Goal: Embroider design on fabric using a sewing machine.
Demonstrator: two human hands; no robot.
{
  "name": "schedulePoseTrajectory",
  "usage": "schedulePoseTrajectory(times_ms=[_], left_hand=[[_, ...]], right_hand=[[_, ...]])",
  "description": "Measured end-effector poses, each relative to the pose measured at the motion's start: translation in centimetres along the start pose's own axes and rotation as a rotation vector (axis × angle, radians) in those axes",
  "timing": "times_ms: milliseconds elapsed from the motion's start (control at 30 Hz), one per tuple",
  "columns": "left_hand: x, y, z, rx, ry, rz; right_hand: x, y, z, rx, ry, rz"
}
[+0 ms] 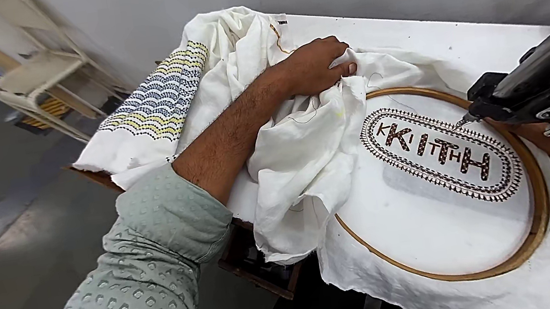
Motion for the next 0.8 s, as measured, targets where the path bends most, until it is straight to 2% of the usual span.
schedulePoseTrajectory(times_ms=[167,200,367,567,700,800], left_hand=[[0.1,-0.1,0.1,0.011,0.001,-0.003],[0.1,-0.1,0.1,0.011,0.001,-0.004],[0.1,-0.1,0.1,0.001,0.002,-0.003],[0.1,-0.1,0.1,0.002,0.001,-0.006],[0.1,-0.1,0.1,0.009,-0.001,-0.004],[0.1,-0.1,0.1,0.019,0.005,-0.008]], right_hand=[[1.1,-0.8,-1.8,-0.013,0.039,-0.002],[0.6,-0.6,-0.9,0.038,0.021,0.009],[-1.3,0.9,2.1,-0.037,-0.002,-0.042],[1.3,-0.7,-1.9,-0.083,0.004,-0.078],[0.5,-0.3,-0.7,-0.007,0.041,-0.033],[-0.5,0.3,0.9,-0.031,0.033,-0.032]])
Point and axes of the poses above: each hand's wrist, its own y-axis away from the middle knuckle, its own x-axis out of the palm, z = x × y, the point moved 3 cm from there along -y, towards the middle knuckle, and after that the axes turned 1 degree about -z, right-handed, at the moved point
